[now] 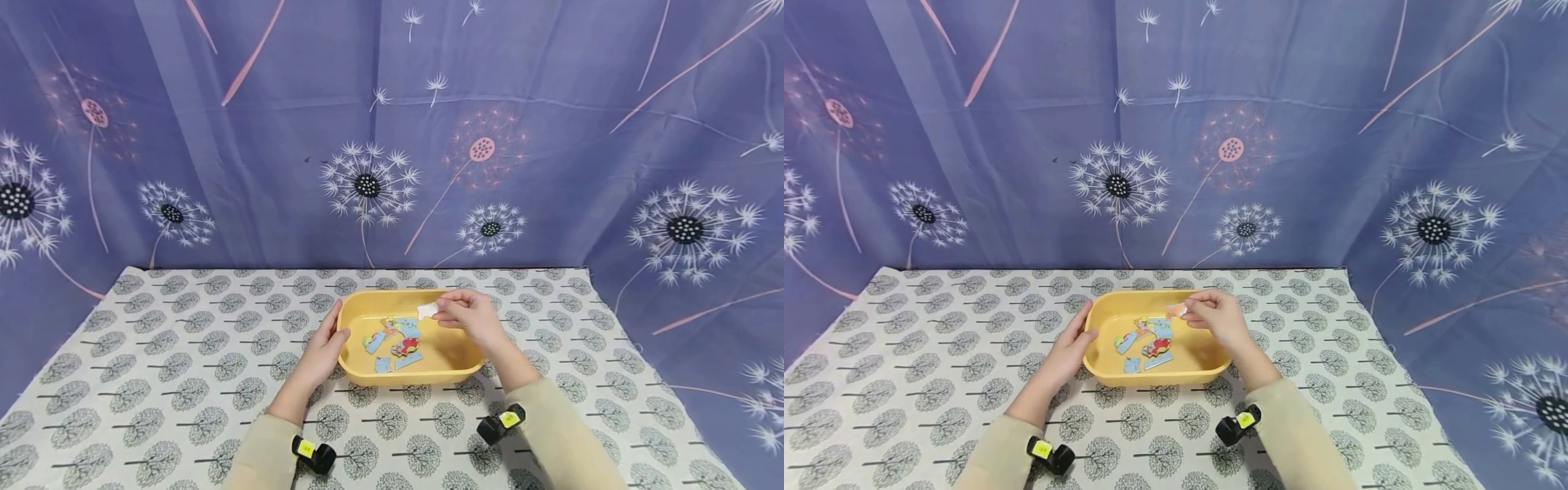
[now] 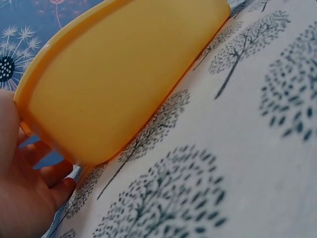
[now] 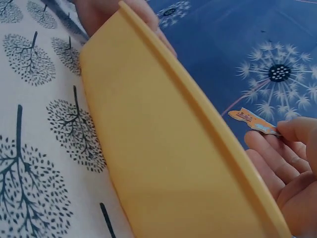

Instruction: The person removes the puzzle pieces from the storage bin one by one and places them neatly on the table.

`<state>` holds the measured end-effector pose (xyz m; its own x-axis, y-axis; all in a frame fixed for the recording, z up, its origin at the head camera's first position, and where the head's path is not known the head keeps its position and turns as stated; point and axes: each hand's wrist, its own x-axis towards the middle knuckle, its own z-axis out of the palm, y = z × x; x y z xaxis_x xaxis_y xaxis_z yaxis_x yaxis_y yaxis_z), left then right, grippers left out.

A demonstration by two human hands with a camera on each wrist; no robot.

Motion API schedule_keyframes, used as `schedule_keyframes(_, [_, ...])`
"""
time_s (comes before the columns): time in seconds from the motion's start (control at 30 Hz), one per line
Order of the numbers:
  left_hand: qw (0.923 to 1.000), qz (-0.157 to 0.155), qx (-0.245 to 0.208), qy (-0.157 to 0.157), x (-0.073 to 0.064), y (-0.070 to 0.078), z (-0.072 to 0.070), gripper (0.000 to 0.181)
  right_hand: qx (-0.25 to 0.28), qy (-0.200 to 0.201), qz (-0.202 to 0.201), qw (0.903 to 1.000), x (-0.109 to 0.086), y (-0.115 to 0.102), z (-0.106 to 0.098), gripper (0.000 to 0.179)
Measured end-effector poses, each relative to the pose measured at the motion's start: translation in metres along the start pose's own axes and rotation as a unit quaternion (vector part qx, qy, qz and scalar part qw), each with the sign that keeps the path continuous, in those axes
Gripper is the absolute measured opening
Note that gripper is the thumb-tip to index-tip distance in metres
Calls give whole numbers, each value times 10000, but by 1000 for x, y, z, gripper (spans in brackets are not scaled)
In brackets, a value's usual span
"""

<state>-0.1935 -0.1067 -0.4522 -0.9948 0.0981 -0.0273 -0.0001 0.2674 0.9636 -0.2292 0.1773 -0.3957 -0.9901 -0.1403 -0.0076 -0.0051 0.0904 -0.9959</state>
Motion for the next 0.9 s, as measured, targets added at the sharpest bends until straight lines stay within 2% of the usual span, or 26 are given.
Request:
schedule_keyframes(0.13, [10000,-56,1,28,1,0,1,61,244,159,-65,9996,-4,-2,-7,28])
schedule_keyframes(0.43, [10000,-12,20,33,2,0,1,61,788,503,45,9956,-11,-1,-23,8])
schedule_keyframes(0.53, [10000,-15,21,14,2,-1,0,61,886,654,34,9939,-13,1,-27,7])
schedule_keyframes(0.73, [10000,-53,-54,2,2,-1,1,61,933,779,96,9925,-18,3,-35,21])
schedule_keyframes(0.9, [9998,-103,-153,25,1,-1,1,61,1146,858,23,9897,-22,8,-46,10])
